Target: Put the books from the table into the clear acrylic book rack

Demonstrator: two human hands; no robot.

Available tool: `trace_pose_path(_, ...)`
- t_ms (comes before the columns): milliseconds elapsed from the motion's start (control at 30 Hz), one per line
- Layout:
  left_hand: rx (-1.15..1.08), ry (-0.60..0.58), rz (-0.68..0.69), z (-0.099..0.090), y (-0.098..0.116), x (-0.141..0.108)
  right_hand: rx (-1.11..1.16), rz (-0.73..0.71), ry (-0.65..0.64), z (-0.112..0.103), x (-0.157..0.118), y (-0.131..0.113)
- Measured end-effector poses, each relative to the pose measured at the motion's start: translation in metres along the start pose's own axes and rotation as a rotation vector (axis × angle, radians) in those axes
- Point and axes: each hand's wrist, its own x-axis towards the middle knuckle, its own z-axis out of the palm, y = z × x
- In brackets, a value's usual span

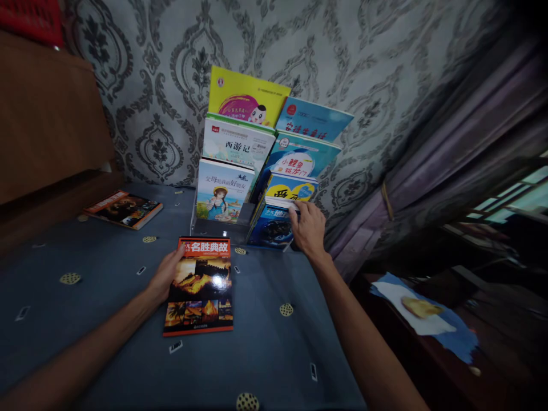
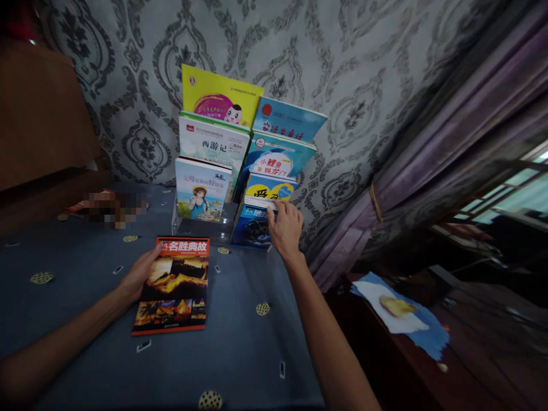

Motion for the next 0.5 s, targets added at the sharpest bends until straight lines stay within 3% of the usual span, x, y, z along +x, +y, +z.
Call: trace_pose_path(500, -0.014, -0.065, 0.009, -0.0058, -0.0020, 0.0042, -0.012, 0.043, -0.006, -0.0008, 0.0041, 0.0001)
